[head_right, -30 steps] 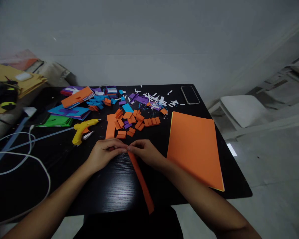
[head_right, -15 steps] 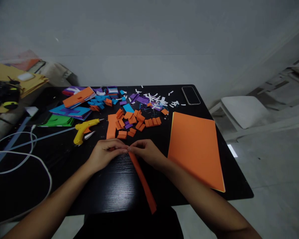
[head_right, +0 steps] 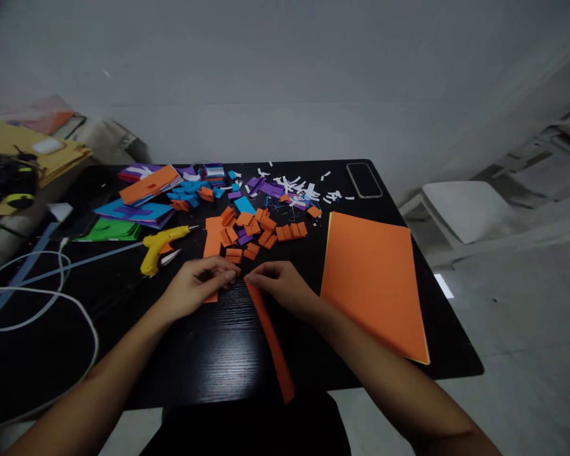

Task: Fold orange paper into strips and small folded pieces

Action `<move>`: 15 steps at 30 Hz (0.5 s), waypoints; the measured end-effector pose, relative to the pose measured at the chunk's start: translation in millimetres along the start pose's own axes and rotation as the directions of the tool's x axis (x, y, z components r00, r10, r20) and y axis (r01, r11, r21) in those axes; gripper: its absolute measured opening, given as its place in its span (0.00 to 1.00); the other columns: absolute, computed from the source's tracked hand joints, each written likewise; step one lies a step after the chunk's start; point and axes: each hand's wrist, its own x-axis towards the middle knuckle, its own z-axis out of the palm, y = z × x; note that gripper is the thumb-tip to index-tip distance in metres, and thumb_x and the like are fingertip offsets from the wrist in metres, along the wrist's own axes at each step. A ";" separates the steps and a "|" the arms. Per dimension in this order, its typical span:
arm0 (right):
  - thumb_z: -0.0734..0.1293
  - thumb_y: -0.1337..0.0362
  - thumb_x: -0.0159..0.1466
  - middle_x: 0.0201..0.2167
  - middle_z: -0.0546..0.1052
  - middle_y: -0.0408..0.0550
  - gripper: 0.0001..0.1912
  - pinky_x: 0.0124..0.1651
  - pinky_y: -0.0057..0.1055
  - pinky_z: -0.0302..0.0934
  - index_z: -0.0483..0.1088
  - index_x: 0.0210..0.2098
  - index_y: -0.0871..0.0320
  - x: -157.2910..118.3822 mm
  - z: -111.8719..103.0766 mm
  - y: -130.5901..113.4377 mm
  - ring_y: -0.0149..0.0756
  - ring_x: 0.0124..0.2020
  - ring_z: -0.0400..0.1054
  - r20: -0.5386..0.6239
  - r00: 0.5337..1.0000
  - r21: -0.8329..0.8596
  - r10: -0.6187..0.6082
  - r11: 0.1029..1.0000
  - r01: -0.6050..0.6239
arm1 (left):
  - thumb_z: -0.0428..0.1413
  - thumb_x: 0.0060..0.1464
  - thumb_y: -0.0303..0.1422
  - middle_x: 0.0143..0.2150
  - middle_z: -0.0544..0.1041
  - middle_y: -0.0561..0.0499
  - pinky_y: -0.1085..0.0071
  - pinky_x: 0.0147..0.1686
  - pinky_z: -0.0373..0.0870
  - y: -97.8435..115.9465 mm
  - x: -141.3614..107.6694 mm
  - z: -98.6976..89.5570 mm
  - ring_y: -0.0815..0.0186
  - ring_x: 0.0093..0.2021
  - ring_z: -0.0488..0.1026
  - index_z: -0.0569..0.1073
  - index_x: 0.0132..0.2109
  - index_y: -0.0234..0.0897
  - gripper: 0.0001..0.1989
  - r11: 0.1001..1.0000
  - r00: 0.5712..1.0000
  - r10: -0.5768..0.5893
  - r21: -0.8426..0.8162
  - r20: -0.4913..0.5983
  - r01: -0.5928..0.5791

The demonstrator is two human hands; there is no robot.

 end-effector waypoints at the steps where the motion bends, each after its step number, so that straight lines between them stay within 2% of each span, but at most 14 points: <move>1: 0.76 0.51 0.56 0.27 0.76 0.42 0.17 0.36 0.30 0.56 0.79 0.32 0.60 0.2 0.0 0.7 0.31 0.29 0.64 0.002 1.000 0.007 0.004 1.000 -0.004 | 0.62 0.62 0.37 0.34 0.84 0.49 0.74 0.29 0.69 0.3 -0.5 1.9 0.68 0.30 0.76 0.83 0.44 0.36 0.10 1.000 1.000 0.004 0.000 -0.002 -0.004; 7: 0.75 0.50 0.57 0.24 0.73 0.40 0.17 0.34 0.30 0.53 0.79 0.30 0.60 0.1 -0.1 2.8 0.30 0.28 0.61 0.009 1.000 -0.035 -0.007 0.999 0.007 | 0.64 0.61 0.36 0.36 0.84 0.50 0.74 0.32 0.70 1.4 -3.2 12.6 0.67 0.33 0.77 0.85 0.42 0.39 0.06 0.985 0.989 0.147 0.096 -0.018 -0.145; 15: 0.75 0.51 0.58 0.24 0.74 0.40 0.17 0.34 0.30 0.53 0.79 0.31 0.61 -0.1 -1.3 1.1 0.29 0.28 0.61 0.038 0.999 -0.057 -0.011 0.998 0.013 | 0.64 0.62 0.36 0.36 0.85 0.50 0.72 0.35 0.73 -1.3 -3.1 12.1 0.65 0.36 0.81 0.85 0.40 0.40 0.06 0.977 0.982 0.187 0.107 -0.024 -0.184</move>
